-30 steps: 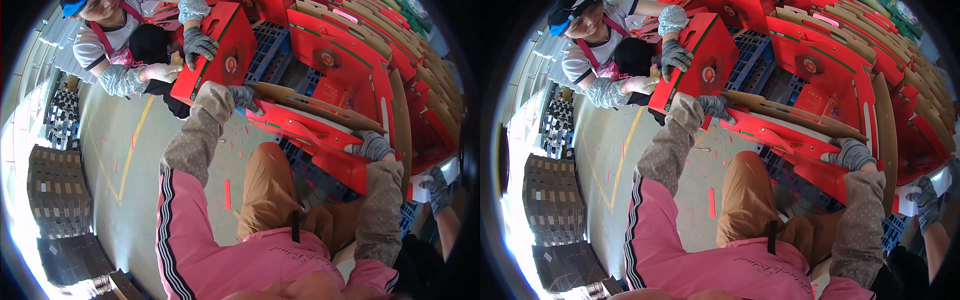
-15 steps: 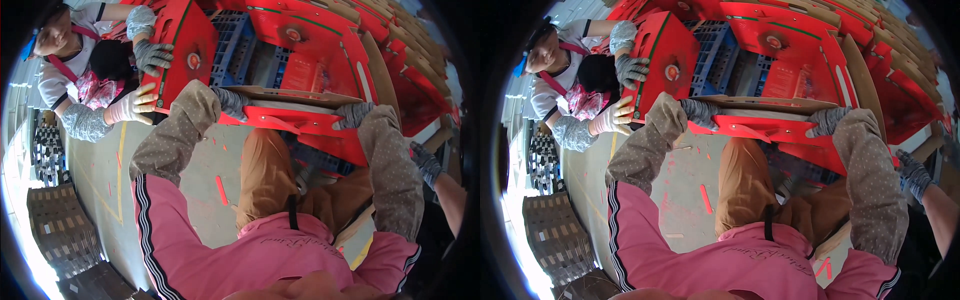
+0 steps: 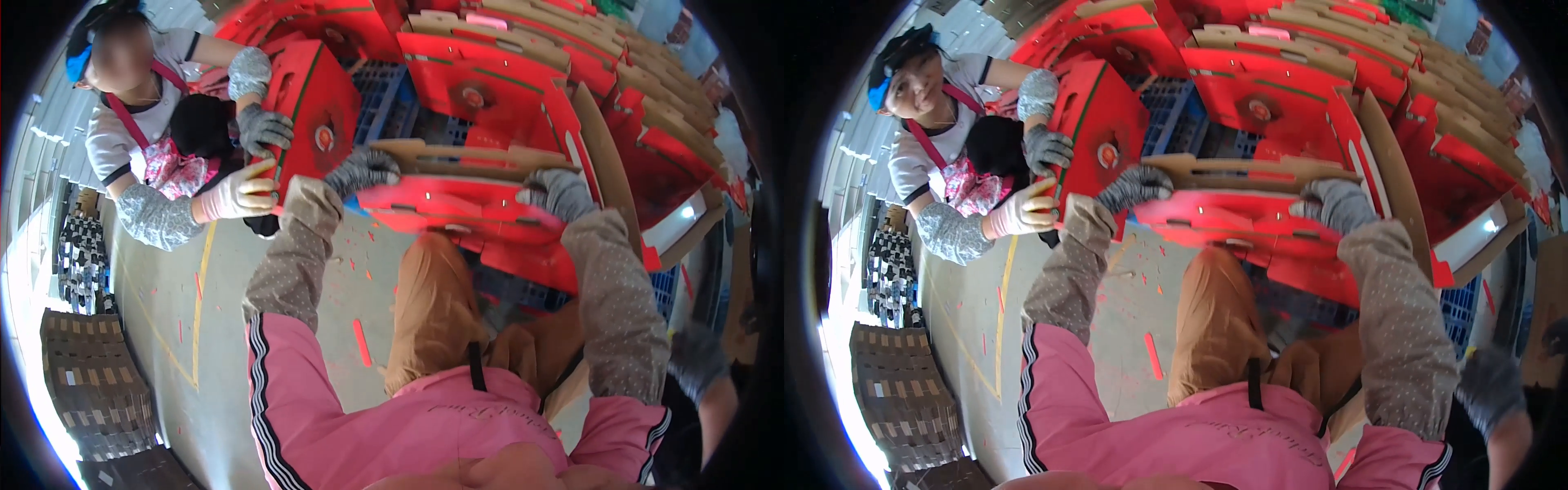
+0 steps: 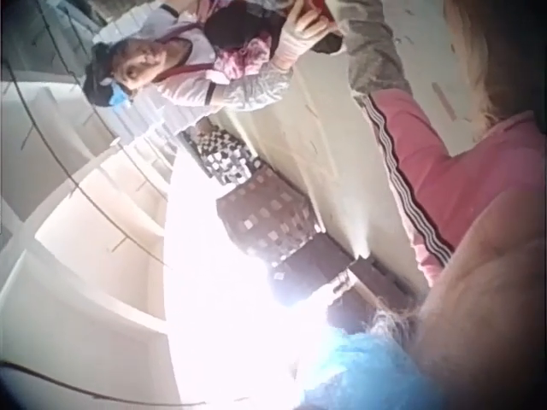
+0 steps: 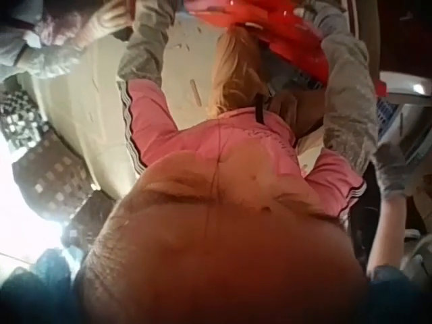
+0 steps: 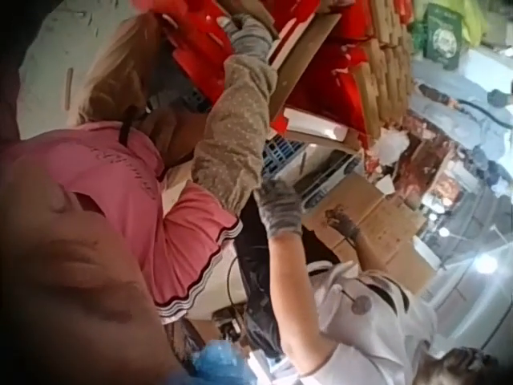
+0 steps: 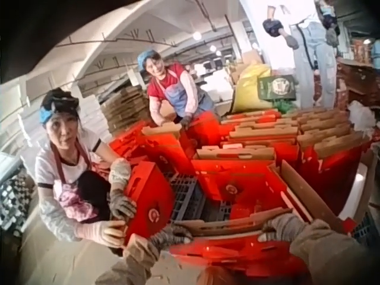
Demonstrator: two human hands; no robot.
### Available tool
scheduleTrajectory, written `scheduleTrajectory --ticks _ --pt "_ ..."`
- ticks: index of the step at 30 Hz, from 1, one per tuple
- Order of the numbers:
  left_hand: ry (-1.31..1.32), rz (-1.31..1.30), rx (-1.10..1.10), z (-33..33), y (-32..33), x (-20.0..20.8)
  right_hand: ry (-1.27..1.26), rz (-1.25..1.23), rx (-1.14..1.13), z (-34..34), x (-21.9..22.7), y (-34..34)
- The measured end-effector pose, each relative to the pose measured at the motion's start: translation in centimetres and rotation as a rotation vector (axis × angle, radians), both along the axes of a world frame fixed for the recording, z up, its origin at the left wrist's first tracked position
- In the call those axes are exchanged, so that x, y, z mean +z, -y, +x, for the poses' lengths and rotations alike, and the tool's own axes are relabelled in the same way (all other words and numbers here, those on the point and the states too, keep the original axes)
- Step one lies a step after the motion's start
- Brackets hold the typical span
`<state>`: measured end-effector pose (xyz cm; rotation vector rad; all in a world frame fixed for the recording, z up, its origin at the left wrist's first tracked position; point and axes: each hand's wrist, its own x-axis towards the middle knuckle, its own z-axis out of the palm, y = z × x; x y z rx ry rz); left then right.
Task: Assembling red cardboard gift boxes and placing protective inserts inside them on a production floor.
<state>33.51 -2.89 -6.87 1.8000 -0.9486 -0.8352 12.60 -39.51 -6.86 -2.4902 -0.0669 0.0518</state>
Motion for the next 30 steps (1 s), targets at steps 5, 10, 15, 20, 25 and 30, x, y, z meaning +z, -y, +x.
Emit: scheduleTrajectory --ticks 5,10,15,20,25,30 --pt "0.044 0.065 0.392 0.4 -4.0 -6.5 0.096 -0.218 -0.105 -0.8 -0.4 -1.4" --pt "0.702 0.317 0.719 -3.3 -0.4 -6.6 0.030 -0.670 -0.342 -2.7 -0.7 -2.8" --pt "0.028 -0.090 1.120 -2.2 -5.6 -11.8 0.477 -0.325 -0.598 -3.0 -5.2 -5.4" --pt "-0.257 -0.334 0.785 -3.6 -1.4 -10.3 0.588 -0.220 -0.596 -5.6 -6.1 -2.3" --pt "-0.102 -0.408 0.778 -1.6 -5.0 -13.2 0.673 -0.158 -0.545 -6.2 -5.9 -3.7" --pt "-0.145 -0.516 0.577 -2.8 -4.3 -11.5 0.564 0.013 -0.635 -5.6 -10.6 -1.4"
